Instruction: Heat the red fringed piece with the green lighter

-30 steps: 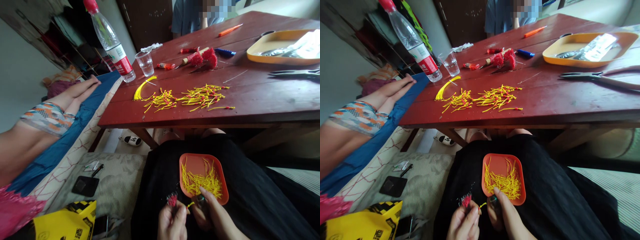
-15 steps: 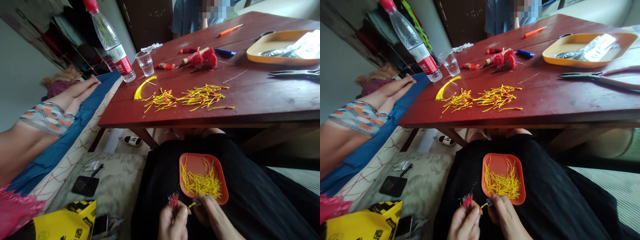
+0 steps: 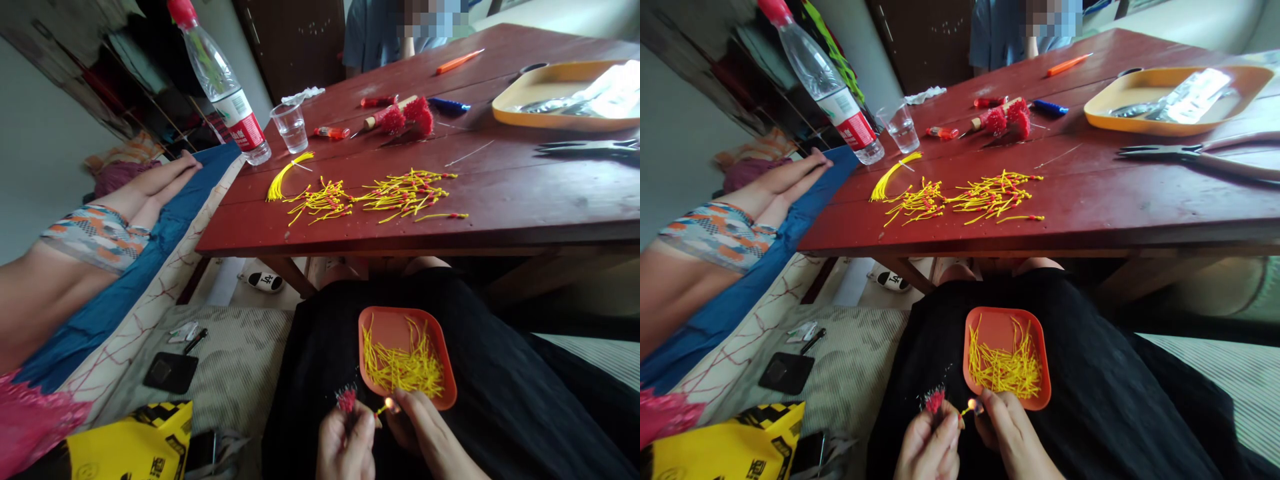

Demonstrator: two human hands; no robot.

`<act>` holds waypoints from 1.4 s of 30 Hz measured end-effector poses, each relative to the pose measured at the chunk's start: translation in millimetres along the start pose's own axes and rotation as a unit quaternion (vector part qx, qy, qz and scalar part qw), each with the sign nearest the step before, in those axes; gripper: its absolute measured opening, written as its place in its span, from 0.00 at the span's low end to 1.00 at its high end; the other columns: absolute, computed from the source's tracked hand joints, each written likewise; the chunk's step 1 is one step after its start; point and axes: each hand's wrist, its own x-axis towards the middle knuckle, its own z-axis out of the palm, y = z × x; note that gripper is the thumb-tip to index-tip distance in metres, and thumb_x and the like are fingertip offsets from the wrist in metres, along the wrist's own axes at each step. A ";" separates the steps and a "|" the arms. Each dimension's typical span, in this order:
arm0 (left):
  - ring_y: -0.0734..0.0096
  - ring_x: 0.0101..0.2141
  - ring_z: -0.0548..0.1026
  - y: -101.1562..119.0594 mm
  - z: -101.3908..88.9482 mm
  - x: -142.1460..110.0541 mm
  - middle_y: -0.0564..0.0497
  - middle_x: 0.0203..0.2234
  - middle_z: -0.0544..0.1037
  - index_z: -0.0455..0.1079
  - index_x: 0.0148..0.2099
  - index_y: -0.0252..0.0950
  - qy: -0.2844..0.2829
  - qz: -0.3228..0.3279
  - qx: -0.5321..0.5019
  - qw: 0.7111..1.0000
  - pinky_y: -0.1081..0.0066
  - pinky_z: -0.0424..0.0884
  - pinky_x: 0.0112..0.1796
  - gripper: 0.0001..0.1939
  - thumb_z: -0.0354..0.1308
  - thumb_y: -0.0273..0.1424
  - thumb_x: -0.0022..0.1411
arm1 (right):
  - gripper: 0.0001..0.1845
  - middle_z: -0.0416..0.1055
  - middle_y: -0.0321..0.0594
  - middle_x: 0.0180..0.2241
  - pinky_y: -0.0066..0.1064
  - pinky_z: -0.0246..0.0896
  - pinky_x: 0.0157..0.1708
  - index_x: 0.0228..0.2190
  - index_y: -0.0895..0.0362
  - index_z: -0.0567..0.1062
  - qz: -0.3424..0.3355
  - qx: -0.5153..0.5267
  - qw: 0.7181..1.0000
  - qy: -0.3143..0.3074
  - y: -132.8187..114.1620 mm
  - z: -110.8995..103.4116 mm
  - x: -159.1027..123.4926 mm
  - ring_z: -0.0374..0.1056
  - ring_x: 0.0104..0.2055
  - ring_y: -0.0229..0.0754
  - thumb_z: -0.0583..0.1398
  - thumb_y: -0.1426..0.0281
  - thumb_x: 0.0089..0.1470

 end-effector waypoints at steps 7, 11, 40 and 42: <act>0.90 0.11 0.42 0.4 2.0 -1.0 0.64 0.09 0.54 0.66 0.21 0.32 0.013 0.000 -0.007 1.000 0.79 0.35 0.15 0.23 0.67 0.47 0.33 | 0.24 0.55 0.30 0.17 0.29 0.51 0.22 0.17 0.54 0.63 -0.014 -0.023 1.000 -0.005 3.0 -0.6 1.2 0.51 0.21 0.37 0.57 0.46 0.40; 0.90 0.11 0.43 1.5 2.3 -2.0 0.64 0.09 0.54 0.66 0.21 0.32 0.014 -0.003 -0.004 1.000 0.79 0.35 0.15 0.24 0.67 0.47 0.33 | 0.24 0.56 0.31 0.18 0.29 0.50 0.23 0.18 0.55 0.64 -0.019 -0.026 0.999 -0.008 8.2 -1.7 3.3 0.51 0.22 0.37 0.57 0.46 0.40; 0.90 0.11 0.42 2.2 4.1 -2.5 0.65 0.09 0.53 0.66 0.21 0.32 0.016 -0.010 -0.006 1.000 0.79 0.35 0.15 0.24 0.67 0.47 0.32 | 0.27 0.56 0.30 0.17 0.29 0.48 0.23 0.17 0.56 0.65 -0.004 -0.005 1.000 -0.014 5.3 -1.5 0.1 0.50 0.22 0.36 0.58 0.44 0.37; 0.90 0.11 0.42 2.9 4.7 -3.0 0.64 0.09 0.53 0.65 0.21 0.32 0.014 -0.009 -0.005 1.000 0.79 0.35 0.15 0.24 0.67 0.47 0.32 | 0.27 0.56 0.30 0.17 0.29 0.48 0.23 0.17 0.56 0.64 -0.004 -0.005 1.000 -0.015 6.9 -1.8 0.7 0.50 0.22 0.36 0.58 0.44 0.38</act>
